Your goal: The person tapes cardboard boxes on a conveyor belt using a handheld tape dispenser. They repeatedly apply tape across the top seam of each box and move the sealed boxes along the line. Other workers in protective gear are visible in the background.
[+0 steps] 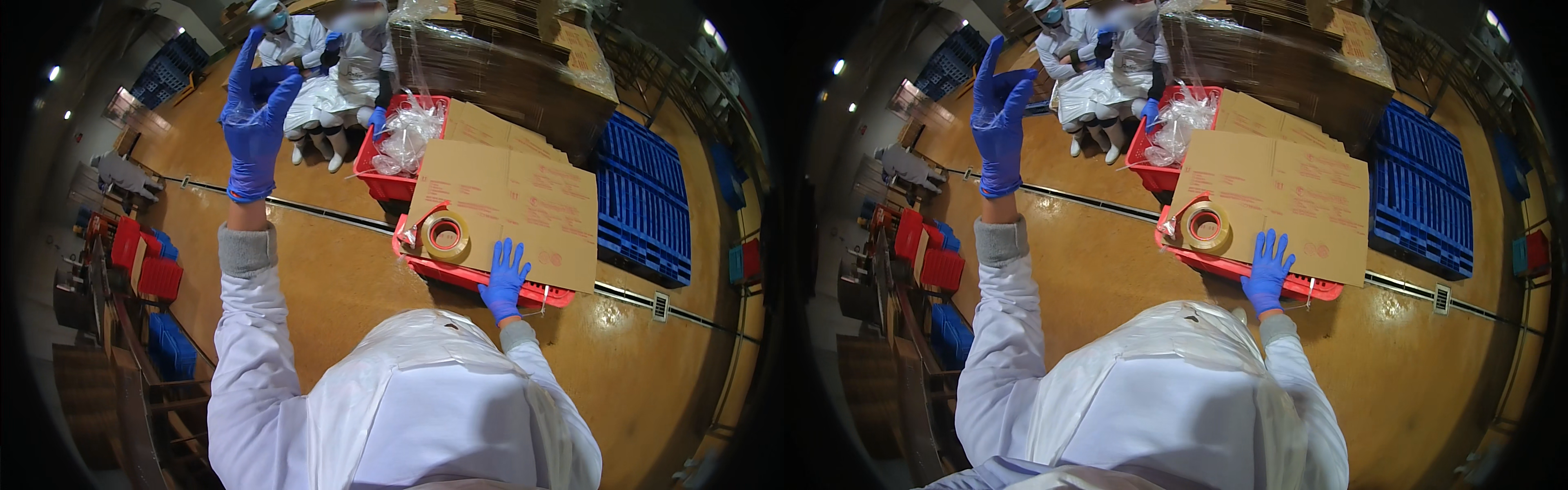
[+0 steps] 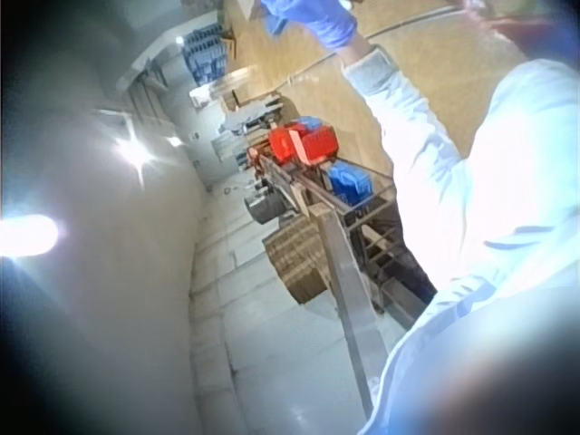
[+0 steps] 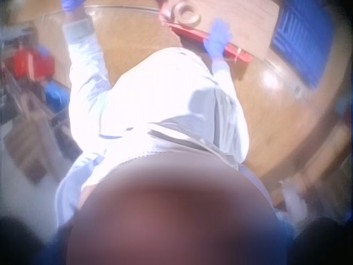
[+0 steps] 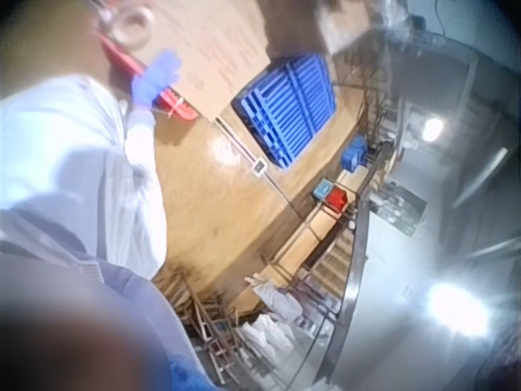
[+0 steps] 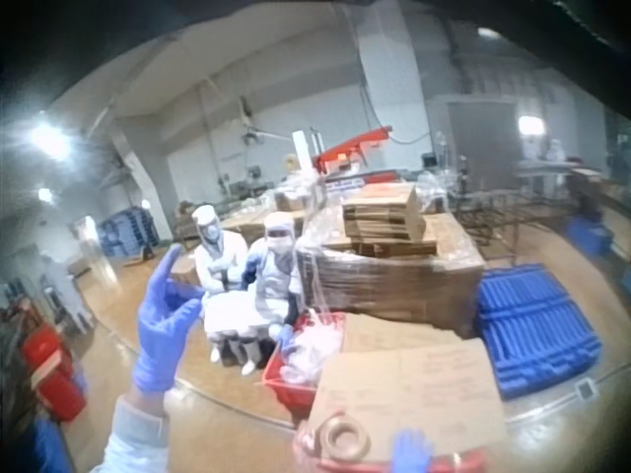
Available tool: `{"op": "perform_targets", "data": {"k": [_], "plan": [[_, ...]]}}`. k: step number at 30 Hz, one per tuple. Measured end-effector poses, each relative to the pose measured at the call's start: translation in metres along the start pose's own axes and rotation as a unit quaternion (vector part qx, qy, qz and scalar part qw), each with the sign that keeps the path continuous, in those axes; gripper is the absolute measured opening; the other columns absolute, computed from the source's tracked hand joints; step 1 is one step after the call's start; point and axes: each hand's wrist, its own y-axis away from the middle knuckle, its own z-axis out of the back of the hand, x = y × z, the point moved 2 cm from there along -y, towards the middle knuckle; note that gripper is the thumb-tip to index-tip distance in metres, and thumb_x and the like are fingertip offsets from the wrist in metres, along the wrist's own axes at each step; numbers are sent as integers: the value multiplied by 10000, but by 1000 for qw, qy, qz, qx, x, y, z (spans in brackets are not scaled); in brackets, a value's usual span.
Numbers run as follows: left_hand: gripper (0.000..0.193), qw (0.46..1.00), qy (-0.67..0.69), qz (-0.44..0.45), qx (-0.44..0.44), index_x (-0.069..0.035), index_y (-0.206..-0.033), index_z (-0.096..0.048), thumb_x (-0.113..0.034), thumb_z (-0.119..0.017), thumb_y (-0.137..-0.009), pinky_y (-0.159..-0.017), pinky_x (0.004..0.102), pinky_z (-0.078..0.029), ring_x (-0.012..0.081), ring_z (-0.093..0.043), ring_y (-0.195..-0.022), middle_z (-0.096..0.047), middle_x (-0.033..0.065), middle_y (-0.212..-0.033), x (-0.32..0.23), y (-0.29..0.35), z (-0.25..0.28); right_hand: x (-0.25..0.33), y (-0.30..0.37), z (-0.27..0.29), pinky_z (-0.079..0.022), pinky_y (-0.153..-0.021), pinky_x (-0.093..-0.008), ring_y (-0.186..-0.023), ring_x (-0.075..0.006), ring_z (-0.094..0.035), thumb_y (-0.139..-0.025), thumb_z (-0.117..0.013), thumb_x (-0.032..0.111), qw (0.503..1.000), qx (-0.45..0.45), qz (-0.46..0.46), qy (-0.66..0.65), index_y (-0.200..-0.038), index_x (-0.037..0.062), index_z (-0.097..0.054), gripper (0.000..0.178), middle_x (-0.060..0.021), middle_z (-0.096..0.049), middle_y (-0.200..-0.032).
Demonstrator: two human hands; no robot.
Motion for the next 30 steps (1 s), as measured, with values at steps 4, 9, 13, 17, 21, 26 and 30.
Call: {"op": "perform_targets", "data": {"k": [4,9,13,17,21,26,30], "plan": [[374,996,76,-37,-9,42,-1357,-550,-182,-484,-1064,-737,266,-564,160,-702,-888,-683,178,-1213,-12,-8,11,0,0,-1,-230,-1154,-658,-1553,-417,-61,-699,-850,448,1000,-9,4,2,-1629,106,-114,1234,-135,-91,-1693],[388,998,48,-1,-42,51,-1312,-583,-232,-442,-1086,-597,221,-502,94,-620,-670,-680,230,-1222,-10,2,33,2,0,-1,-219,-1158,-660,-1552,-420,-64,-698,-850,445,1000,-15,3,-1,-1629,104,-113,1235,-139,-97,-1691],[439,998,32,4,-56,20,-1347,-577,-297,-409,-1094,-575,203,-472,71,-569,-625,-660,202,-1258,-9,2,36,2,-1,-3,-222,-1154,-657,-1553,-417,-64,-691,-851,454,1000,-12,1,10,-1630,105,-107,1248,-139,-94,-1692],[439,992,88,11,-92,-10,-1408,-536,-283,-472,-1070,-700,244,-538,124,-643,-772,-594,157,-1348,-4,4,37,1,-1,-4,-229,-1147,-656,-1555,-412,-65,-688,-846,464,1000,-13,-1,18,-1631,110,-104,1252,-135,-87,-1695],[513,988,-11,-9,-151,-28,-1398,-505,-76,-705,-929,-924,326,-545,205,-641,-1087,-536,154,-1414,5,9,37,1,-2,-2,-232,-1149,-652,-1553,-412,-75,-689,-848,463,1000,-8,-6,25,-1629,116,-132,1232,-133,-109,-1691],[661,946,-217,-199,-138,-33,-1236,-491,59,-860,-696,-1054,377,-515,246,-593,-1208,-531,146,-1312,13,14,57,2,-2,-1,-227,-1154,-646,-1554,-407,-78,-694,-839,478,1000,-1,-5,26,-1629,120,-132,1226,-130,-112,-1691],[415,958,-132,-155,-202,-9,-1156,-562,-81,-804,-826,-879,323,-565,209,-646,-1057,-602,167,-1240,15,17,65,1,-1,-2,-224,-1151,-656,-1555,-409,-70,-669,-860,454,1000,-13,-3,9,-1631,118,-118,1261,-133,-96,-1694]]}}
